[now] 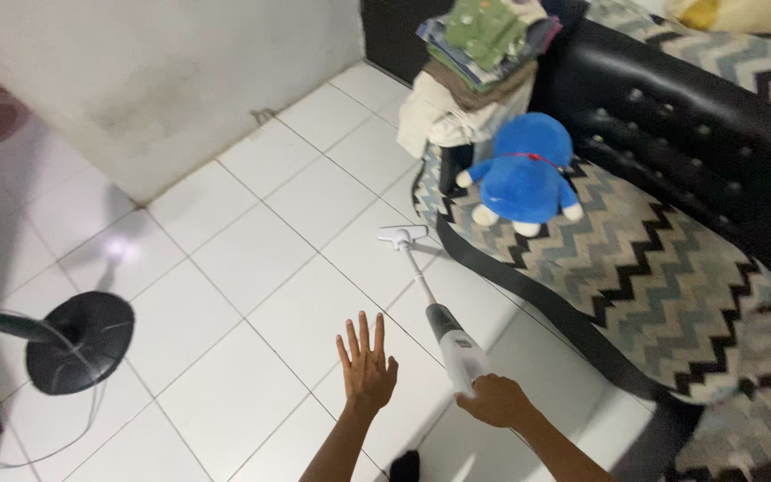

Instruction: The person vacuums the tiled floor in a room, moving the vacuum head along the floor and around the base of a wall and furniture.

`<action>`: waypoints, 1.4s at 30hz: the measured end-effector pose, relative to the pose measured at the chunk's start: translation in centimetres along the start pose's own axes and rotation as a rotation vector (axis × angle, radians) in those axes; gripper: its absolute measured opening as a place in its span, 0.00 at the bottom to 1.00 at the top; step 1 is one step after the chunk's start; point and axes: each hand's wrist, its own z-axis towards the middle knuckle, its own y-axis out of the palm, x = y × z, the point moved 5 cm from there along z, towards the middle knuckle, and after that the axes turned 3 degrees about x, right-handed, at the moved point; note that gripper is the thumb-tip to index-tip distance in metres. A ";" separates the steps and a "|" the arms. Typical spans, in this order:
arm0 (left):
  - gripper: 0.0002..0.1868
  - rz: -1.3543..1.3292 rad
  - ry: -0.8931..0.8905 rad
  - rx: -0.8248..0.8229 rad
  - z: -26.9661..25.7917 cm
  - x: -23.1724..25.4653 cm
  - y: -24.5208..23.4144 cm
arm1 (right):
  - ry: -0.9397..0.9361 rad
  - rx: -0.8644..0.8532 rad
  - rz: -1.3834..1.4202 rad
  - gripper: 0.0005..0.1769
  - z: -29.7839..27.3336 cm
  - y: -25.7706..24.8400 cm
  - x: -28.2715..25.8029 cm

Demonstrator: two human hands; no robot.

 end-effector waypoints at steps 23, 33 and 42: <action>0.50 -0.084 -0.231 0.233 17.3 -3.0 -3.7 | -0.234 -0.058 -0.224 0.38 23.5 -10.5 2.3; 0.47 -0.103 -0.276 0.083 27.6 -1.3 -7.4 | -0.144 -0.180 -0.160 0.36 32.2 -18.7 1.5; 0.45 -0.086 -0.300 0.126 32.7 -4.8 -8.0 | -0.240 -0.051 -0.129 0.35 38.4 -21.1 -2.1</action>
